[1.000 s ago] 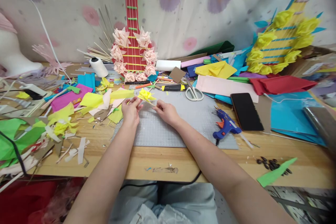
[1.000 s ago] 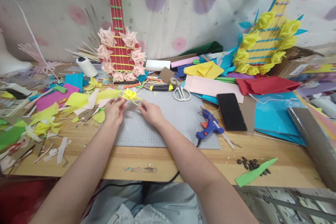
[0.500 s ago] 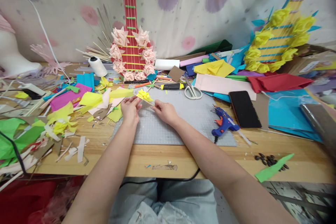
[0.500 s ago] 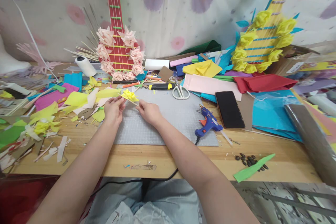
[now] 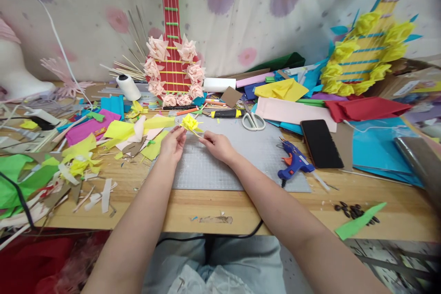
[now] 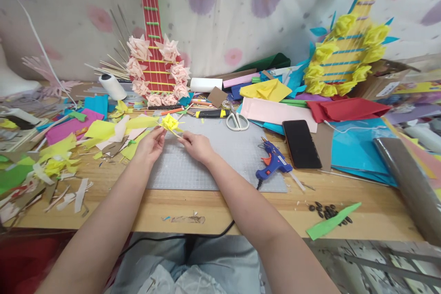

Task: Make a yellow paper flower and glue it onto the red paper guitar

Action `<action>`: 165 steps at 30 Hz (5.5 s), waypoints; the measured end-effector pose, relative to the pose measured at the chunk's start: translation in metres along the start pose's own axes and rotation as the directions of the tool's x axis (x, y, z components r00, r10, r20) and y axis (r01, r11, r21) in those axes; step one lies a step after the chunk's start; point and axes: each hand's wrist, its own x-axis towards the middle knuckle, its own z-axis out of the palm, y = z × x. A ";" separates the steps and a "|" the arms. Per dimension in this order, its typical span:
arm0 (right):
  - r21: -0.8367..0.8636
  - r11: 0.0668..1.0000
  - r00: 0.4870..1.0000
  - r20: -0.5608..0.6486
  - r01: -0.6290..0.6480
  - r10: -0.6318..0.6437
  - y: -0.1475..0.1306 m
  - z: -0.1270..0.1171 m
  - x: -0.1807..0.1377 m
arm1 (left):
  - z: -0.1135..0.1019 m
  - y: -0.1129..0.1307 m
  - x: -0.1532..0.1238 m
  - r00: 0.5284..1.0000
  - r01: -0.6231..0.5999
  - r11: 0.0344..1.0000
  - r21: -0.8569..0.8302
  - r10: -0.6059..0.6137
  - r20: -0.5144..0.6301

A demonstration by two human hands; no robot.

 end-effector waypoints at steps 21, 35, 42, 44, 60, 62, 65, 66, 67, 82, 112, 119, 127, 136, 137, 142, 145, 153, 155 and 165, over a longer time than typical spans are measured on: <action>-0.046 0.996 0.997 0.006 -0.073 0.073 -0.005 0.003 0.000 | 0.003 -0.004 -0.004 0.985 -0.153 0.987 0.050 0.156 -0.073; -0.049 0.994 0.994 0.046 -0.100 0.103 -0.001 0.005 0.003 | 0.005 -0.003 -0.006 0.990 -0.144 0.988 0.047 0.144 0.007; -0.085 0.991 0.992 0.069 -0.101 0.107 -0.003 0.001 0.003 | 0.002 0.002 -0.005 0.986 -0.165 0.978 0.127 0.169 -0.016; -0.079 0.992 0.992 0.076 -0.097 0.103 -0.003 0.001 0.003 | 0.003 0.002 -0.006 0.983 -0.175 0.973 0.152 0.180 -0.022; -0.170 0.983 0.990 0.115 -0.064 0.085 -0.008 0.000 0.001 | 0.004 -0.001 -0.005 0.965 -0.178 0.959 0.218 0.214 -0.154; -0.177 0.981 0.990 0.107 -0.076 0.096 -0.008 0.000 0.001 | 0.003 -0.001 -0.006 0.977 -0.155 0.964 0.215 0.182 -0.109; -0.191 0.977 0.990 0.091 -0.091 0.110 -0.007 -0.001 0.001 | 0.002 -0.001 -0.006 0.992 -0.117 0.971 0.207 0.123 -0.017; -0.195 0.976 0.990 0.088 -0.094 0.113 -0.007 -0.001 0.001 | 0.002 -0.001 -0.006 0.994 -0.111 0.972 0.209 0.112 0.007; -0.197 0.976 0.990 0.086 -0.096 0.114 -0.006 -0.001 0.000 | 0.002 -0.002 -0.006 0.994 -0.110 0.971 0.213 0.108 0.021; -0.173 0.985 0.990 0.140 0.028 -0.003 -0.004 0.002 0.000 | -0.001 -0.007 -0.003 0.963 -0.256 0.924 0.285 0.269 -0.007; -0.212 0.977 0.999 0.044 -0.008 0.018 -0.002 0.000 -0.004 | -0.001 -0.011 0.001 0.990 -0.143 0.975 0.173 0.144 0.005; -0.246 0.969 0.996 0.080 -0.007 0.028 -0.003 -0.001 -0.003 | -0.001 -0.010 0.000 0.989 -0.142 0.972 0.187 0.146 -0.007; -0.240 0.971 0.995 0.096 0.011 0.013 -0.004 -0.002 -0.003 | -0.001 -0.010 0.000 0.991 -0.133 0.974 0.184 0.137 -0.009; -0.205 0.979 0.994 0.112 0.014 0.010 -0.003 -0.003 -0.003 | 0.000 -0.009 -0.004 0.988 -0.137 0.968 0.212 0.150 -0.046; -0.200 0.980 0.993 0.113 0.013 0.010 -0.003 -0.003 -0.003 | 0.001 -0.010 -0.005 0.985 -0.149 0.965 0.218 0.164 -0.054; -0.189 0.982 0.993 0.115 -0.004 0.026 -0.002 -0.001 -0.002 | 0.000 -0.016 -0.002 0.967 -0.231 0.937 0.263 0.250 -0.039; -0.194 0.981 0.994 0.106 0.000 0.021 -0.001 0.001 -0.002 | -0.001 -0.017 0.000 0.961 -0.255 0.923 0.288 0.274 -0.026; -0.170 0.985 0.989 0.149 0.029 -0.004 -0.002 -0.004 -0.003 | 0.001 -0.016 -0.004 0.964 -0.238 0.926 0.294 0.262 -0.045; -0.183 0.983 0.989 0.149 0.023 0.005 -0.002 -0.005 -0.003 | 0.003 -0.016 -0.005 0.965 -0.239 0.938 0.251 0.259 -0.048; -0.096 0.995 0.999 0.049 -0.007 0.012 0.001 -0.004 -0.004 | 0.004 -0.009 -0.009 0.988 -0.157 0.974 0.161 0.157 0.013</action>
